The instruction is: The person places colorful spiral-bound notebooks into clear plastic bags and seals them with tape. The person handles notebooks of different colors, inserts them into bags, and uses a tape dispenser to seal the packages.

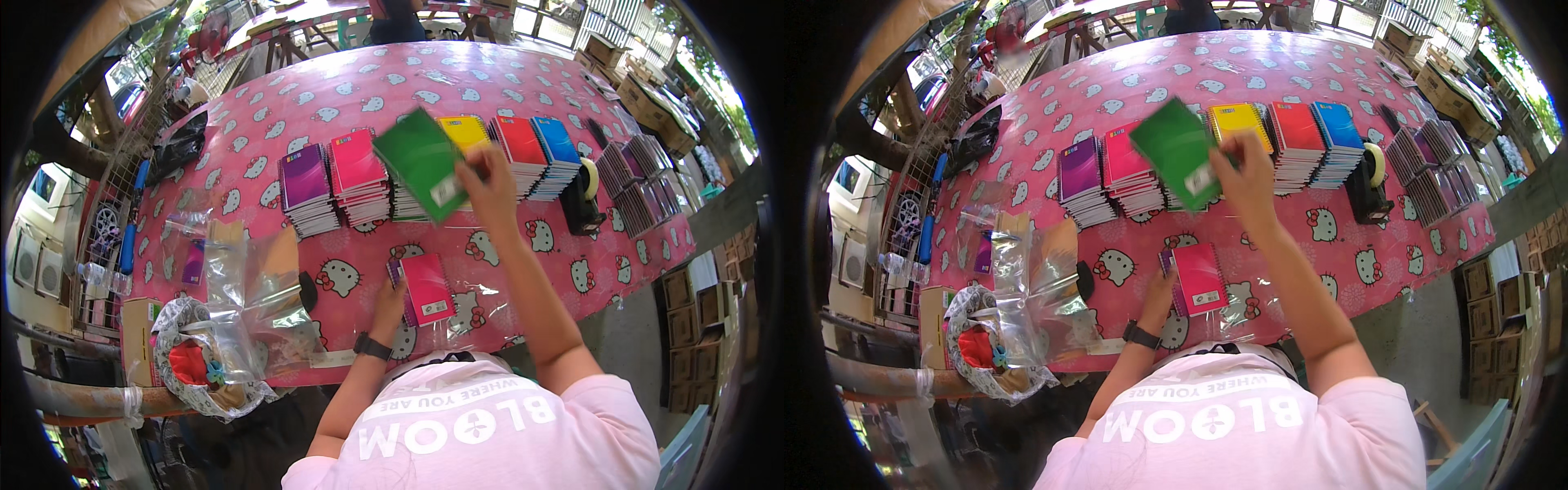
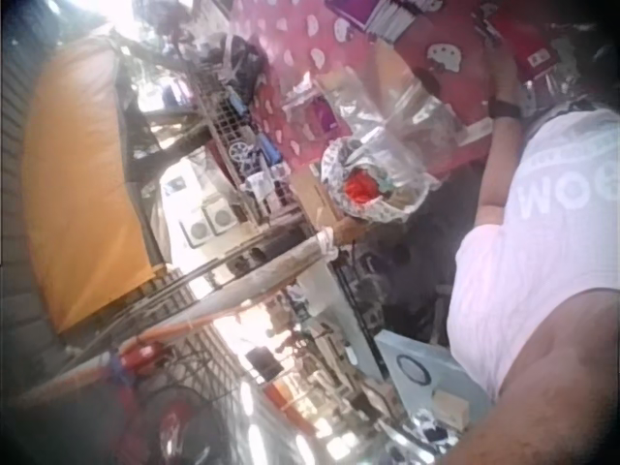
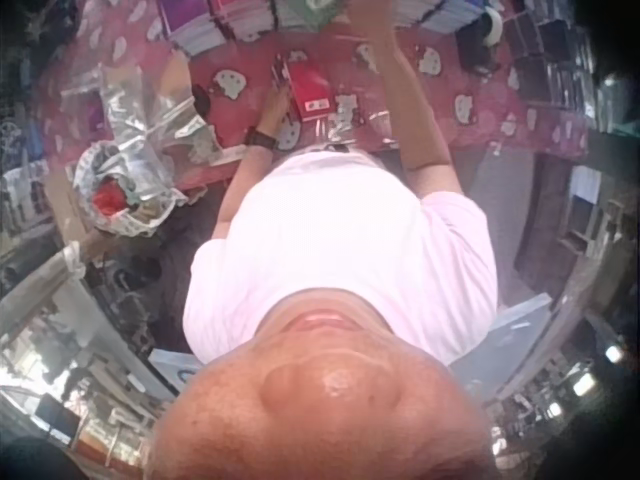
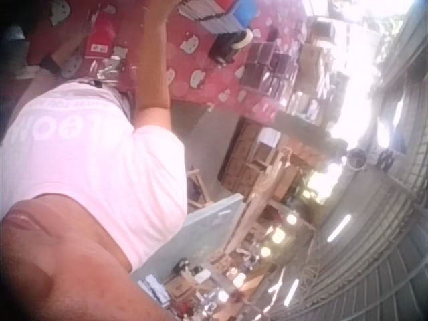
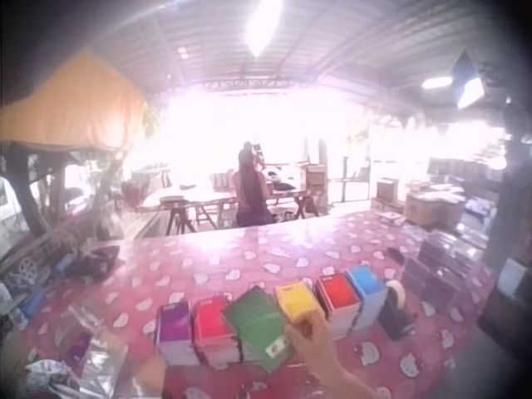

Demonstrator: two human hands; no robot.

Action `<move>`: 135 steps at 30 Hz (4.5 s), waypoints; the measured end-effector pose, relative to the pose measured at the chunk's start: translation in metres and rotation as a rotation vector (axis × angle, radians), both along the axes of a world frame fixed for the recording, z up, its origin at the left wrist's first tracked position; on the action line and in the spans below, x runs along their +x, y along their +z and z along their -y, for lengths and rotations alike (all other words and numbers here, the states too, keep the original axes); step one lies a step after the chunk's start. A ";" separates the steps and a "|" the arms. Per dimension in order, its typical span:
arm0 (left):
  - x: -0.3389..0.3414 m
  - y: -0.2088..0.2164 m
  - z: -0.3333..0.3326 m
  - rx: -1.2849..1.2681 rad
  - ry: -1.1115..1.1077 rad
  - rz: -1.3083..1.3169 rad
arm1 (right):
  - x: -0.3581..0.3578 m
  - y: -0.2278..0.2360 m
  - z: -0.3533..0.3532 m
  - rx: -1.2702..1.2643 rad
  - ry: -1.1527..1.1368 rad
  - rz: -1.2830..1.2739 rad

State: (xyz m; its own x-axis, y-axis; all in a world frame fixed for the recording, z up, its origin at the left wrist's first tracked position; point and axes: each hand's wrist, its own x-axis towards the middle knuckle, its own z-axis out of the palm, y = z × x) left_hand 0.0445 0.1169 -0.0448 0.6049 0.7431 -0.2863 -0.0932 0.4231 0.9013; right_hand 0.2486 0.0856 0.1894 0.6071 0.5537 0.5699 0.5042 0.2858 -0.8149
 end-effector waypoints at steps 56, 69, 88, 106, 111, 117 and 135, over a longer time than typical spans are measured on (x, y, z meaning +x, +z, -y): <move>0.006 0.080 0.014 0.048 -0.126 0.005 | -0.008 -0.091 0.097 -0.673 0.330 -0.053; 0.009 0.071 0.014 0.072 -0.066 0.011 | 0.143 0.043 -0.010 -1.532 -0.349 0.615; 0.007 0.078 0.014 0.056 -0.103 0.015 | 0.061 -0.064 0.078 -0.576 -0.083 0.374; 0.005 0.074 0.016 0.003 -0.067 0.063 | 0.237 0.024 0.050 -1.130 -0.745 0.689; 0.006 0.071 0.015 0.022 -0.064 -0.035 | 0.147 0.043 0.116 -0.336 -0.370 0.176; 0.010 0.096 0.016 -0.423 -0.028 0.256 | -0.022 -0.081 0.120 -0.515 0.189 -0.446; -0.006 0.101 0.048 0.371 -0.226 0.171 | -0.032 -0.126 0.126 -0.395 0.733 -0.503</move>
State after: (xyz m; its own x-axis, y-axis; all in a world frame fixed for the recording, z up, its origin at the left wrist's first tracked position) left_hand 0.0385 0.0689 0.0560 0.7790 0.6202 0.0922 -0.1962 0.1015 0.9753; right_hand 0.2168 -0.0408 0.0635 0.1574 0.9871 0.0301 -0.1237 0.0499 -0.9911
